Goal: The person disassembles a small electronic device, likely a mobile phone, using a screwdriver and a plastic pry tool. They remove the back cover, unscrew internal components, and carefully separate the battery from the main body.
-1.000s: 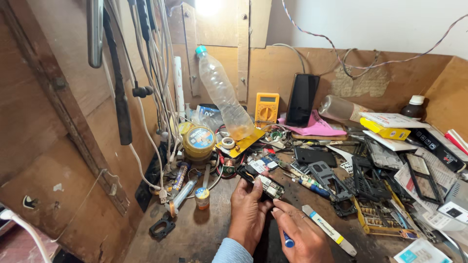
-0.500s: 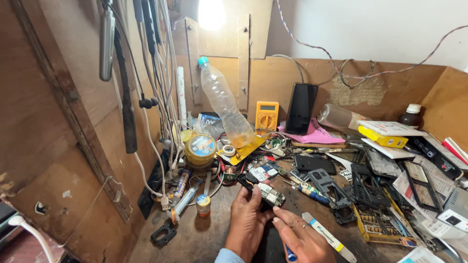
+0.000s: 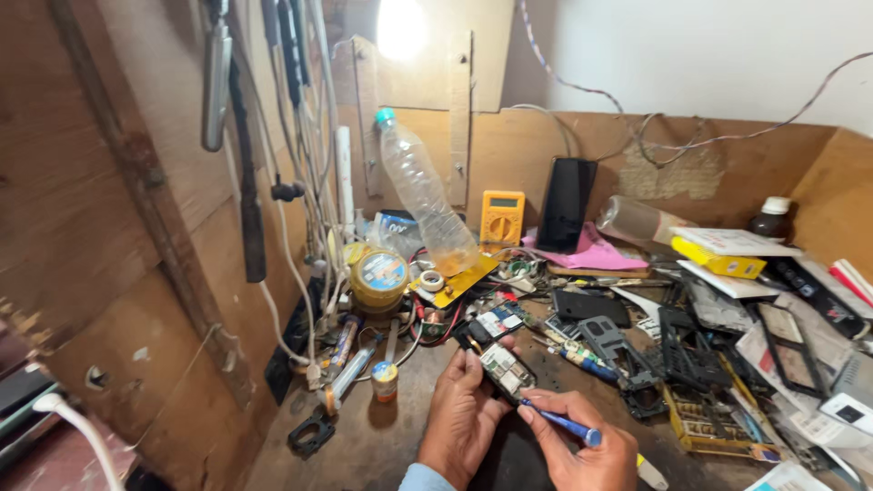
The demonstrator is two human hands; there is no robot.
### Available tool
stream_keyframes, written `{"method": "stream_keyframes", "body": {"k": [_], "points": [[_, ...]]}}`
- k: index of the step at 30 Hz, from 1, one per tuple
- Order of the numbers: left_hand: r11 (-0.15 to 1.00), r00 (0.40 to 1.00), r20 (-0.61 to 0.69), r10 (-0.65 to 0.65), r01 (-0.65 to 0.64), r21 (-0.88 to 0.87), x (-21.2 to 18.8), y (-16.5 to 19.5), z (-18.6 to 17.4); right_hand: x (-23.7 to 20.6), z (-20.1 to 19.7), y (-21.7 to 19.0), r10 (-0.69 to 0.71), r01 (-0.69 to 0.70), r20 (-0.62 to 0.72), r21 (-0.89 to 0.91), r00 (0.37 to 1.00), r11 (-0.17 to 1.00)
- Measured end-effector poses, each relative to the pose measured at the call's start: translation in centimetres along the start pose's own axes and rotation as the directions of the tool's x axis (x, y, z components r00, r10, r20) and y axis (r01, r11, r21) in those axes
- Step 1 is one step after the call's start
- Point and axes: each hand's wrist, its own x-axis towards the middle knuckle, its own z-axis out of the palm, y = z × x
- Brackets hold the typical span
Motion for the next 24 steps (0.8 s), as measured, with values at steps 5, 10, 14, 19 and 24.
{"method": "stream_keyframes", "body": {"k": [5,10,14,19,24], "points": [[1.0,0.999,0.016,-0.031,0.031,0.005,-0.2,0.3,0.0,1.2,-0.4,-1.3,-0.099,0.099,-0.006,0.004,0.995,0.995],[0.999,0.998,0.029,-0.049,0.049,-0.001,-0.4,0.4,0.4,1.9,0.4,-1.8,0.03,-0.035,0.049,0.105,0.998,0.994],[0.999,0.999,0.042,-0.033,0.033,-0.003,-0.4,0.4,0.2,1.7,0.9,-1.6,0.071,-0.076,0.087,0.05,0.994,0.996],[1.0,0.998,0.063,-0.029,0.029,-0.008,-0.1,0.0,-0.4,1.1,1.1,-0.8,-0.039,0.041,0.086,-0.025,0.996,0.999],[0.999,1.0,0.009,0.012,-0.011,-0.044,0.2,-0.3,-0.4,0.5,1.1,0.0,-0.517,0.537,0.161,-0.122,0.841,0.835]]}}
